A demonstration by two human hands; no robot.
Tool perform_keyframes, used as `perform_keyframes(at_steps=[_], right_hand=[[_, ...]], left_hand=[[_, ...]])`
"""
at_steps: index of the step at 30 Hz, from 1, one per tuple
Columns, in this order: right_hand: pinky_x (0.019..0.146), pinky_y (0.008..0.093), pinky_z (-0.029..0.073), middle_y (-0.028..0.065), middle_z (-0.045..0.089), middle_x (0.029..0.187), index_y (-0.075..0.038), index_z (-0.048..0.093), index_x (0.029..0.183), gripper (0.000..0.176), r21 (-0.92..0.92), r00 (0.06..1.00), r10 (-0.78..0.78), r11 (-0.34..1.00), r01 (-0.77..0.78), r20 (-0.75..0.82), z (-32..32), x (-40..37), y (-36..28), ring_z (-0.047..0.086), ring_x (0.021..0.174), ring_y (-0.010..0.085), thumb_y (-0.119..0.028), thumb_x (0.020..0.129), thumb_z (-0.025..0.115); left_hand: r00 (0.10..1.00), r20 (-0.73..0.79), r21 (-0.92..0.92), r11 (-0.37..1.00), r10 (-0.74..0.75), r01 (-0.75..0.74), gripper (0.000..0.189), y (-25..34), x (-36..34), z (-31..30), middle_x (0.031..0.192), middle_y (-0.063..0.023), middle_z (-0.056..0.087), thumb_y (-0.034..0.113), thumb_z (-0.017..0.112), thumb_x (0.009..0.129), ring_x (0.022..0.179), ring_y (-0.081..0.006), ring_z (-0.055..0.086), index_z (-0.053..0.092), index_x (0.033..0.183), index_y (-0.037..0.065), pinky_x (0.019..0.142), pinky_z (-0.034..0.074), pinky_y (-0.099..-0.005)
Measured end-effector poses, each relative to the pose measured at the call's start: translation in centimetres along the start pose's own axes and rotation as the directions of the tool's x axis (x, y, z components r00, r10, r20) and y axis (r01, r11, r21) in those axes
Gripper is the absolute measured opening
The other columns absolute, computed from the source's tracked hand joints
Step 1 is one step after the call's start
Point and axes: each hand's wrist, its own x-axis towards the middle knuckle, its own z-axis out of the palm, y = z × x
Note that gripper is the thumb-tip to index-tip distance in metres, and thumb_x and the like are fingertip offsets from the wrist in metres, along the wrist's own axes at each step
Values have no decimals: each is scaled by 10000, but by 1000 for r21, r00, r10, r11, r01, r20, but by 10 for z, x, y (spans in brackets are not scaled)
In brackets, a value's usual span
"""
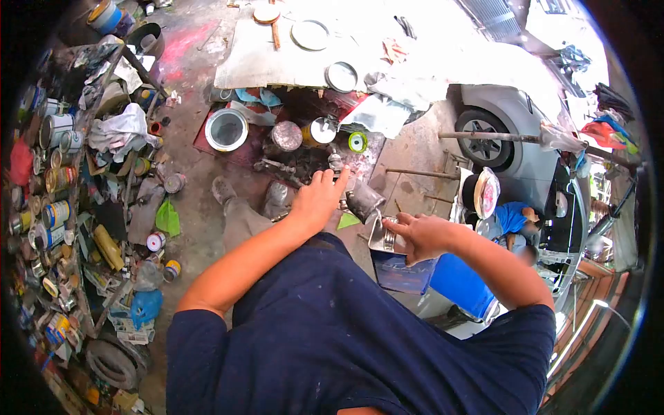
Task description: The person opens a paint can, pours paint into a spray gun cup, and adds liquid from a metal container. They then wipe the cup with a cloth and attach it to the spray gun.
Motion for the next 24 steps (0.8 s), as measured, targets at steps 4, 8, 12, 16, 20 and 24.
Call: perform_keyframes(at_steps=[4, 8, 12, 16, 20, 24], right_hand=[[935, 551, 533, 197, 500, 1403, -240, 282, 1614, 1023, -66, 997, 54, 996, -57, -56, 2, -7, 1, 623, 1150, 473, -360, 753, 823], [904, 593, 544, 207, 464, 1458, -248, 324, 1585, 954, -104, 953, 72, 989, -107, -293, 21, -12, 10, 604, 1166, 490, -370, 770, 806], [945, 617, 520, 231, 382, 1550, -246, 338, 1579, 952, -82, 820, 103, 980, -180, -563, 45, -13, 18, 574, 1199, 479, -339, 758, 811], [1020, 593, 461, 212, 366, 1569, -207, 385, 1562, 975, 158, 644, 210, 978, -138, -736, 54, 0, 20, 492, 1301, 444, -274, 703, 841], [1058, 566, 434, 207, 354, 1580, -180, 388, 1563, 1030, 301, 434, 314, 948, -99, -844, 71, 61, 21, 460, 1336, 424, -257, 659, 875], [1081, 553, 404, 205, 361, 1582, -168, 388, 1565, 1059, 378, 315, 372, 925, -44, -873, 71, 111, 21, 440, 1361, 411, -248, 639, 896]], left_hand=[[998, -56, 7, 1000, 18, -17, 662, 3, 6, 11, 1119, -153, 574, 68, 608, 883, 1066, -314, 624, 429, 1520, 67, 686, 632, -384], [996, 47, -138, 987, -79, 85, 704, -1, 8, 9, 1205, -207, 557, 69, 620, 885, 1136, -395, 595, 377, 1545, 39, 817, 604, -470], [974, 139, -416, 882, -177, 219, 775, -15, 1, -4, 1275, -246, 561, 113, 679, 898, 1180, -441, 580, 315, 1572, 4, 991, 517, -490], [942, 3, -602, 752, -335, 269, 737, -37, -12, -17, 1422, -299, 546, 168, 691, 942, 1327, -429, 538, 344, 1584, 57, 1111, 431, -425], [805, 40, -815, 446, -593, 369, 705, -81, -50, -61, 1508, -214, 529, 195, 702, 958, 1361, -336, 545, 386, 1581, 100, 1128, 423, -426], [752, -199, -694, 633, -628, 344, 695, -105, -90, -92, 1515, -203, 524, 193, 689, 973, 1389, -354, 509, 375, 1584, 93, 1135, 406, -438]])
